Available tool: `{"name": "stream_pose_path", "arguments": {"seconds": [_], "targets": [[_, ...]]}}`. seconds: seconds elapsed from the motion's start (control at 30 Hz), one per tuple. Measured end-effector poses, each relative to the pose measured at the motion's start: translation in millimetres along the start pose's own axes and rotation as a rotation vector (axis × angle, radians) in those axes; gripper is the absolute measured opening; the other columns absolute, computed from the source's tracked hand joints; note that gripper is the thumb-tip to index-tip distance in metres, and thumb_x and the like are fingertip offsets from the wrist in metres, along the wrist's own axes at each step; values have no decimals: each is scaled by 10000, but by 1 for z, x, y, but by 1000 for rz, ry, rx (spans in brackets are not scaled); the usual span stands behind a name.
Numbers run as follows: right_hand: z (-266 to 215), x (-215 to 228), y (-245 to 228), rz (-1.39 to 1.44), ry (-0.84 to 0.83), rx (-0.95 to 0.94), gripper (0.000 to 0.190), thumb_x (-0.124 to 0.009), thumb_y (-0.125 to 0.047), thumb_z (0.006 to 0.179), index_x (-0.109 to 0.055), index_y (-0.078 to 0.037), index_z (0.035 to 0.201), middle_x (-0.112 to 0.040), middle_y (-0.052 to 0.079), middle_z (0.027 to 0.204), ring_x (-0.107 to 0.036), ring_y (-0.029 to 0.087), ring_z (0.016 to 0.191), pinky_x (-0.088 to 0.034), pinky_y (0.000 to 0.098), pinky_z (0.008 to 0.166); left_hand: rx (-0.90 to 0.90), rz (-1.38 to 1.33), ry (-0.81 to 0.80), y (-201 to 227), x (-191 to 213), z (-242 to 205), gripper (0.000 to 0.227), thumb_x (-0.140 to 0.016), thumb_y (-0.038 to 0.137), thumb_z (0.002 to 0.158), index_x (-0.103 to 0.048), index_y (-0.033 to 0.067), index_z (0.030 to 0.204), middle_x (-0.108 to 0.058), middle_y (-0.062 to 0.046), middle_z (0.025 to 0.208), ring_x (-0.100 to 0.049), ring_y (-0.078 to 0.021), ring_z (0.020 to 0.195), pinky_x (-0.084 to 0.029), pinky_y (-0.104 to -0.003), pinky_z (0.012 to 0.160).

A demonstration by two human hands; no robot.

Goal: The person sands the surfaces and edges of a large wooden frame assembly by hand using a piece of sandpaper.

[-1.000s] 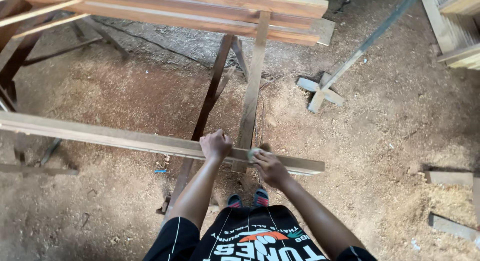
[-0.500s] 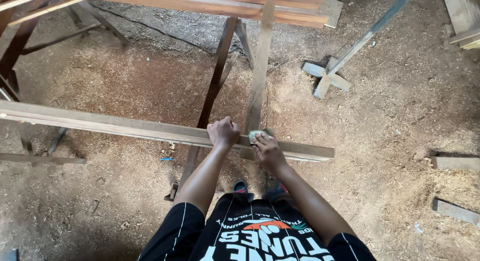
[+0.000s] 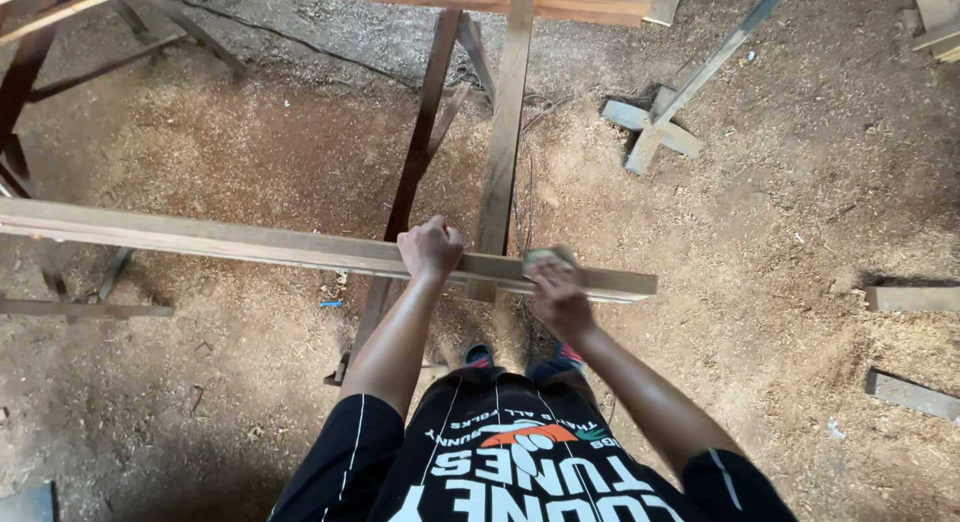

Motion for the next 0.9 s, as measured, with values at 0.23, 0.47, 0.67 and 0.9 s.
{"name": "stream_pose_path", "arguments": {"seconds": [0.23, 0.47, 0.67, 0.9], "targets": [[1, -8, 3, -5, -126, 186, 319, -505, -211, 1081, -647, -36, 1306, -618, 144, 1404, -513, 292, 1386, -338, 446, 1196, -34, 17, 89, -1, -3, 1, 193, -592, 291, 859, -677, 127, 801, -697, -122, 739, -676, -290, 789, -417, -449, 822], [-64, 65, 89, -80, -290, 249, 391, -456, -256, 1028, -607, -54, 1327, -567, 118, 1447, -453, 275, 1403, -287, 440, 1217, -18, 61, 86, -3, -17, 4, 195, -585, 275, 900, -665, 116, 821, -706, -95, 821, -668, -260, 873, -415, -449, 869], [-2, 19, 26, 91, -255, 263, 376, -477, -259, 1075, -661, -46, 1325, -614, 161, 1367, -509, 303, 1351, -334, 446, 1206, -78, 144, 102, 25, -30, -3, 133, -575, 236, 896, -638, 129, 945, -687, -61, 923, -611, -225, 946, -393, -437, 937], [-3, 8, 35, 90, -293, 265, 353, -460, -267, 1089, -649, -61, 1304, -590, 128, 1444, -476, 285, 1422, -308, 447, 1242, 52, 94, -140, 48, -42, -24, 171, -520, 279, 963, -614, 156, 891, -638, -22, 834, -567, -165, 844, -396, -374, 930]]}}
Point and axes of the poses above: each hand's wrist, its own z-axis towards the middle knuckle, its own x-axis out of the back of the hand, y = z × x, the point moved 8 cm from there along z, towards the middle knuckle
